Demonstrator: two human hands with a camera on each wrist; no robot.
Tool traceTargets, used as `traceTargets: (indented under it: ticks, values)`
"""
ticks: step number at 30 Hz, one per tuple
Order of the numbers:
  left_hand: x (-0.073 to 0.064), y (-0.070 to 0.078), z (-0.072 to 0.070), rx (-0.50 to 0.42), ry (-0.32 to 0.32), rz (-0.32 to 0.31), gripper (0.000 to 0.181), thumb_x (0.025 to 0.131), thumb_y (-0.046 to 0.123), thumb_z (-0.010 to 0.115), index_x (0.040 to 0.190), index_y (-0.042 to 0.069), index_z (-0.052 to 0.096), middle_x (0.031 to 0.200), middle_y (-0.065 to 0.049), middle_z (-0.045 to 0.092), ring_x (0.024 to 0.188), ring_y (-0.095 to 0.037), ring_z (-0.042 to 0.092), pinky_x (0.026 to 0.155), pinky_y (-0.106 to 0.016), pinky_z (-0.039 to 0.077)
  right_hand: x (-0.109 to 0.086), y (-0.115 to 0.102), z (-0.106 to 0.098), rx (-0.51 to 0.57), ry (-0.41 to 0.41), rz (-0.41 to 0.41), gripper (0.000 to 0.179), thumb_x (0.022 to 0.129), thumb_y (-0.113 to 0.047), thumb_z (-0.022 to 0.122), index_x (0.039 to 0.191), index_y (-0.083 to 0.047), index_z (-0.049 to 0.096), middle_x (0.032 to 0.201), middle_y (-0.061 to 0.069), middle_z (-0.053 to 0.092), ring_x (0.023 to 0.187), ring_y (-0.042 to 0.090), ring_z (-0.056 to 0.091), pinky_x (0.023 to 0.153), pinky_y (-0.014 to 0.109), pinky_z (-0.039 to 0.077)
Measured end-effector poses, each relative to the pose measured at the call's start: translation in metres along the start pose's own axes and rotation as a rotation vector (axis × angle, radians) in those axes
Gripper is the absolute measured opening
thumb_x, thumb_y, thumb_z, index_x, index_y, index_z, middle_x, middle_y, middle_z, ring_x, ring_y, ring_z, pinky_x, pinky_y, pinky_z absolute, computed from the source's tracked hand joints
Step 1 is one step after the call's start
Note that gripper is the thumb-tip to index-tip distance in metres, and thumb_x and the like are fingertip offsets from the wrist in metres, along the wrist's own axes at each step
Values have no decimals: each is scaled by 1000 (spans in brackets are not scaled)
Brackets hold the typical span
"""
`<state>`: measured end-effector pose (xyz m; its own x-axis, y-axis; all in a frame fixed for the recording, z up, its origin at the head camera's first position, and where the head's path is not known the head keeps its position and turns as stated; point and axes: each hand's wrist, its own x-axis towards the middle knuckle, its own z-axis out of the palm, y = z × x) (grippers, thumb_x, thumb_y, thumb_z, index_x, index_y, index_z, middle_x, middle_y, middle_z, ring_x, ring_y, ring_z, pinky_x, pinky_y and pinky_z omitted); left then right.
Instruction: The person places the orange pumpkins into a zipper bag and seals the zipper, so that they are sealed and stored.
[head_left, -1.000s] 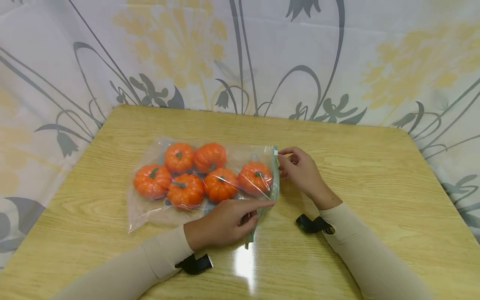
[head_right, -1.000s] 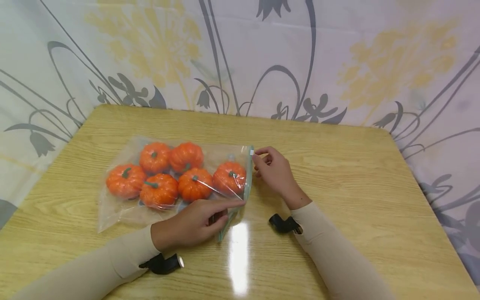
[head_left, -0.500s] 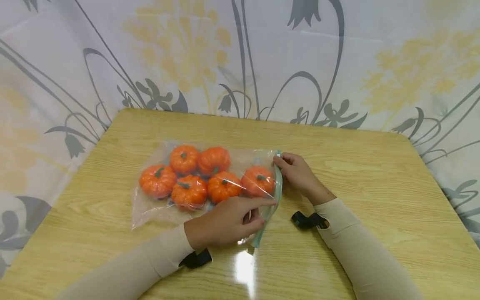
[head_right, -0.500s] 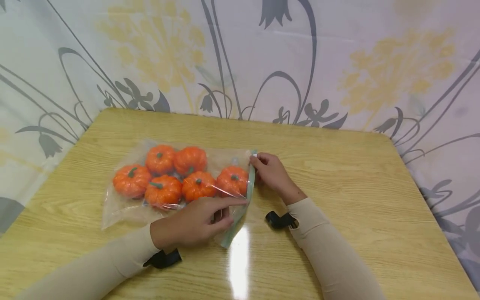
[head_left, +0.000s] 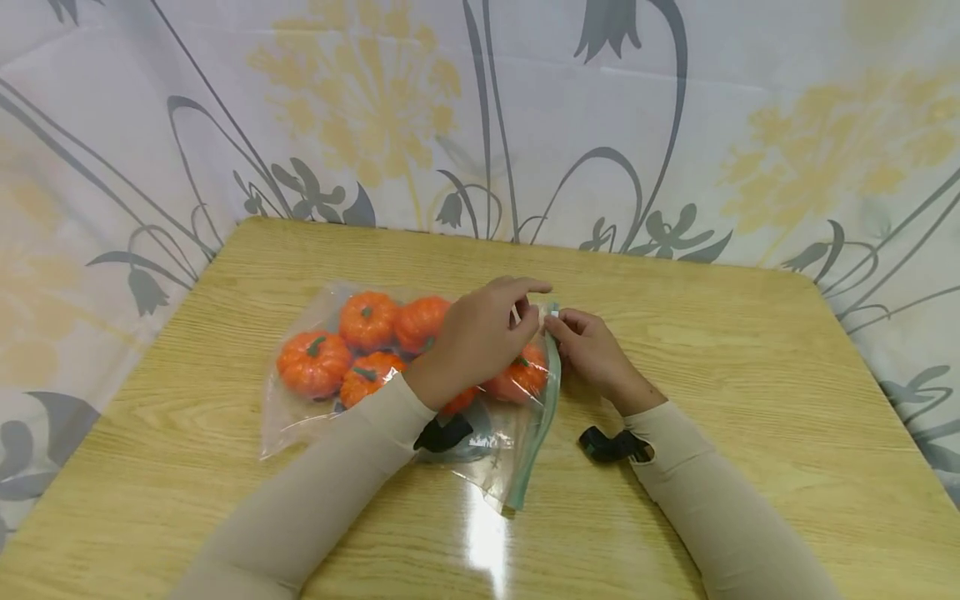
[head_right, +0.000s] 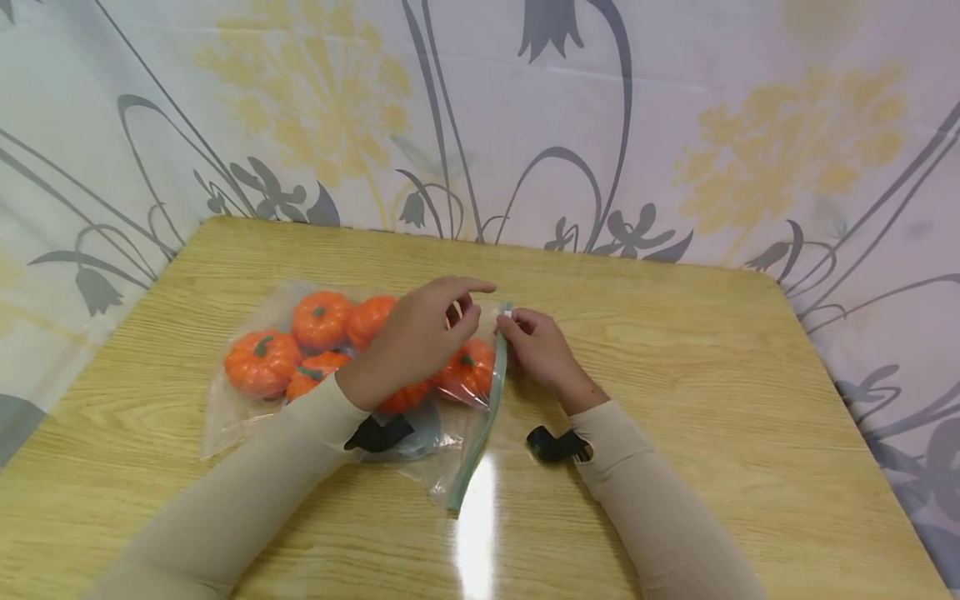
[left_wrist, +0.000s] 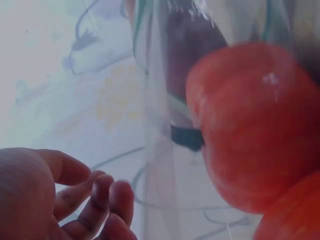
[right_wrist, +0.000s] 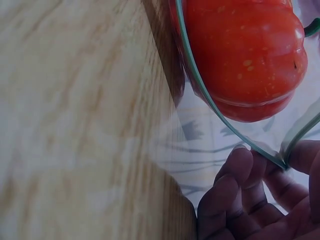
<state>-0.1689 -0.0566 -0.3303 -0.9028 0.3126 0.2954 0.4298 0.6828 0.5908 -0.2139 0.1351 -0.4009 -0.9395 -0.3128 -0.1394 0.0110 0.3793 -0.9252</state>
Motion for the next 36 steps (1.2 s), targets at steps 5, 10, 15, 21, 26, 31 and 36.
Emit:
traceTargets:
  ticks: [5, 10, 15, 21, 26, 31, 36]
  values:
    - [16, -11, 2, 41, 2, -26, 33, 100, 19, 55, 132, 21, 65, 97, 1, 64, 88, -16, 60, 77, -33, 48, -1, 1, 1, -39, 8, -14, 39, 105, -36, 47, 102, -2, 63, 66, 1, 47, 60, 14, 46, 59, 27, 43]
    - [22, -23, 8, 31, -69, -82, 34, 102, 24, 55, 135, 22, 63, 120, -2, 64, 109, -23, 62, 98, -48, 42, -5, -2, 3, -15, -19, -10, 37, 106, -34, 47, 107, 0, 62, 70, 2, 48, 62, 13, 47, 60, 26, 45]
    - [23, -31, 13, 45, -125, -75, 35, 102, 27, 55, 137, 22, 62, 133, -2, 62, 117, -23, 61, 105, -50, 40, -8, -7, 6, -35, -8, -82, 33, 106, -30, 47, 106, 0, 62, 82, 2, 55, 66, 13, 51, 62, 25, 48]
    - [22, -33, 16, 44, -196, -71, 35, 103, 29, 54, 136, 22, 63, 140, 2, 61, 134, -20, 54, 111, -54, 35, -10, -8, 9, -86, -5, -152, 31, 106, -27, 48, 102, 0, 63, 94, 10, 62, 74, 17, 59, 68, 27, 53]
    - [21, -35, 16, 61, -215, -57, 34, 103, 30, 53, 135, 23, 64, 137, 3, 63, 131, -20, 56, 112, -54, 34, -10, -6, 10, -141, 1, -198, 32, 106, -31, 47, 100, -5, 63, 96, 10, 61, 80, 22, 58, 71, 29, 50]
    - [21, -37, 19, 71, -242, -61, 36, 102, 29, 54, 137, 24, 62, 130, 2, 65, 121, -18, 61, 108, -52, 37, -11, -5, 11, -174, -2, -206, 31, 106, -32, 47, 98, -6, 63, 93, 8, 59, 81, 22, 55, 70, 29, 47]
    - [20, -39, 22, 96, -242, -56, 36, 102, 28, 56, 137, 25, 62, 127, 3, 66, 117, -17, 61, 101, -48, 38, -12, -5, 13, -196, 2, -247, 29, 106, -30, 48, 97, -8, 63, 89, 6, 57, 81, 22, 54, 69, 30, 45]
